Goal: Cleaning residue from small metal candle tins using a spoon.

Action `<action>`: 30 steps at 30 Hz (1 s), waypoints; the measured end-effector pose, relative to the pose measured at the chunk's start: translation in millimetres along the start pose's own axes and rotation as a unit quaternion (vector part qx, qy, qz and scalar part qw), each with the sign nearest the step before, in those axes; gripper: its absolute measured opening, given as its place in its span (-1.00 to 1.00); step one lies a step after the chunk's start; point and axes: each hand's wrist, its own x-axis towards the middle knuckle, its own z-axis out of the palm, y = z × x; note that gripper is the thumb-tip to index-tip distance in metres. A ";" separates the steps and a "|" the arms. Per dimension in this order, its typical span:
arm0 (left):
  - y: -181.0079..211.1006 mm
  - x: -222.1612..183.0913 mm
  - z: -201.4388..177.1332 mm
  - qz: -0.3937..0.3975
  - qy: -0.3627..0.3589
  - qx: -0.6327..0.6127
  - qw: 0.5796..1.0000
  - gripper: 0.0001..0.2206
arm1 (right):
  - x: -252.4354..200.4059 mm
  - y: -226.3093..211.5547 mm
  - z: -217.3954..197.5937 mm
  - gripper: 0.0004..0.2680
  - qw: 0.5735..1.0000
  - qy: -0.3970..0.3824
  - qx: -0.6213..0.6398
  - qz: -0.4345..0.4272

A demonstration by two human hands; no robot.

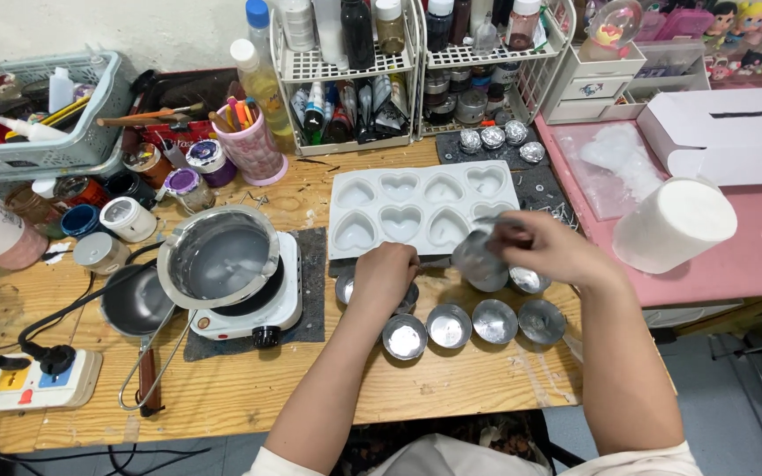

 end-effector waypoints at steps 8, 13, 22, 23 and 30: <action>25.1 -14.6 -26.1 0.048 -0.031 -0.091 0.994 -0.78 | 6.8 2.5 4.5 -0.90 0.984 0.119 0.118 0.059; 32.4 -17.3 -21.2 0.090 -0.072 -0.077 0.990 -0.78 | 11.0 0.6 12.7 -0.82 0.991 0.102 0.069 0.046; 37.8 -17.0 10.0 0.105 -0.107 0.014 0.989 -0.61 | 13.6 -3.8 21.8 -0.88 0.986 0.110 0.122 0.024; 37.6 -15.5 16.3 0.107 -0.103 0.034 0.988 -0.62 | 13.7 -6.9 22.5 -0.91 0.984 0.116 0.128 0.036; 34.3 -10.5 37.2 0.153 -0.041 0.040 0.987 -0.61 | 14.5 1.3 29.1 -0.92 0.985 0.124 0.116 0.018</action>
